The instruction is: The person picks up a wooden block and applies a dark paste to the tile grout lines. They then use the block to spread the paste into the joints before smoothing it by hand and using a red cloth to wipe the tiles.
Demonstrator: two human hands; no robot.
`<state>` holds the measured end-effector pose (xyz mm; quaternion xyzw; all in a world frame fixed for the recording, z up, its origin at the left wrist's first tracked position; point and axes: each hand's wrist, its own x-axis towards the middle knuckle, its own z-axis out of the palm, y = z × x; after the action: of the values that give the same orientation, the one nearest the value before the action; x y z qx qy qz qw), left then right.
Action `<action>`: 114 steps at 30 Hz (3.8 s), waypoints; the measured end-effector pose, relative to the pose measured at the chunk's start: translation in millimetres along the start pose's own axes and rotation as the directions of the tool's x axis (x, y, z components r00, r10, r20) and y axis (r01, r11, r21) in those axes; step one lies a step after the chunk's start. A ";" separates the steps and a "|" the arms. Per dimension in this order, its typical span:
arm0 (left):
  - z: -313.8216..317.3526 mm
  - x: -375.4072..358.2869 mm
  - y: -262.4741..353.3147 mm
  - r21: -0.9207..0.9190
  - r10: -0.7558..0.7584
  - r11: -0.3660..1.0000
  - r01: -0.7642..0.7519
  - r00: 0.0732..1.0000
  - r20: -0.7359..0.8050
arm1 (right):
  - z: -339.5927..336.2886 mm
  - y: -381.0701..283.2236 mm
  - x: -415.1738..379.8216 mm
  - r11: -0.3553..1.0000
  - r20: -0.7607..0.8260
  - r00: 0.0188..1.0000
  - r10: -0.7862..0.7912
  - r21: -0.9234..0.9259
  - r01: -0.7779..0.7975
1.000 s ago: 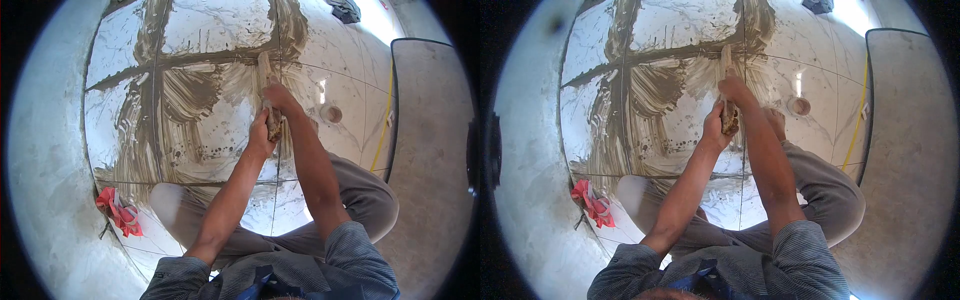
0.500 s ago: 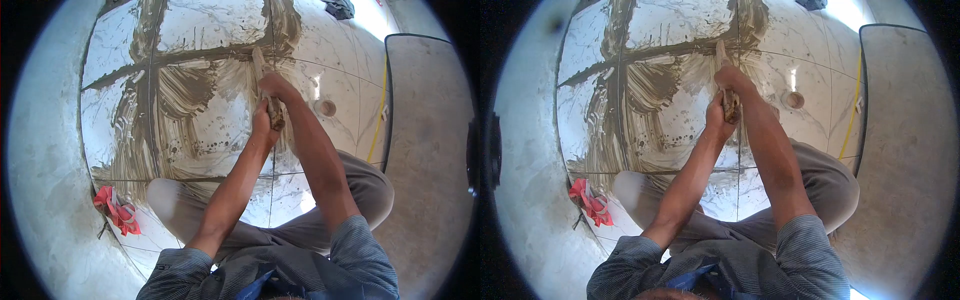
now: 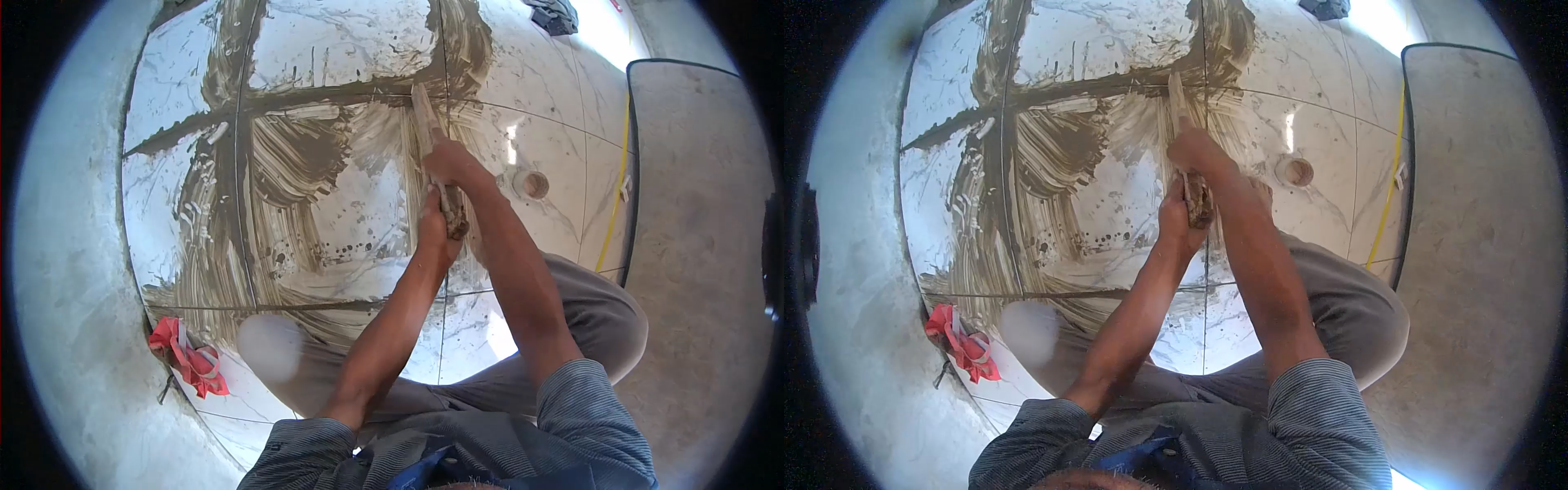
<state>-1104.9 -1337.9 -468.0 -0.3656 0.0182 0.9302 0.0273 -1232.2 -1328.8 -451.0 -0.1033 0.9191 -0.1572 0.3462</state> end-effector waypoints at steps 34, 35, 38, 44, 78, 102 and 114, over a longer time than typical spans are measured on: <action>31.0 305.0 252.8 0.190 0.261 -0.965 0.179 0.626 0.735 | 35.2 47.6 4.1 0.627 0.054 0.995 -0.082 0.779 0.009; 28.0 307.0 253.7 0.186 0.241 -0.970 0.154 0.578 0.780 | 30.5 39.5 -10.0 0.206 0.271 0.959 -0.077 0.946 -0.251; 24.2 307.7 258.2 0.158 0.181 -0.983 0.088 0.524 0.832 | 36.7 26.0 -37.1 -0.055 0.301 0.940 -0.161 0.948 -0.313; 21.3 312.0 259.2 0.213 0.208 -0.976 0.046 0.483 0.850 | 12.5 14.2 -18.0 -0.098 0.252 0.959 -0.131 0.959 -0.266; 21.7 323.9 262.6 0.231 0.225 -0.972 0.034 0.397 0.890 | 12.9 18.5 7.0 0.208 0.244 0.964 -0.105 0.953 -0.219; 43.8 297.7 254.1 0.284 0.296 -0.953 0.106 0.533 0.793 | -8.5 121.0 115.5 0.958 -0.488 0.871 -0.055 0.219 0.183; 52.3 290.0 253.0 0.307 0.308 -0.947 0.100 0.558 0.770 | -38.6 -31.6 345.3 0.757 -0.536 0.555 -0.636 -0.296 0.582</action>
<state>-1368.7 -1576.6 -623.7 -0.1181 0.9858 0.0605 -0.1026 -1510.6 -1452.9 -620.7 -0.3728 0.8915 -0.2527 -0.0486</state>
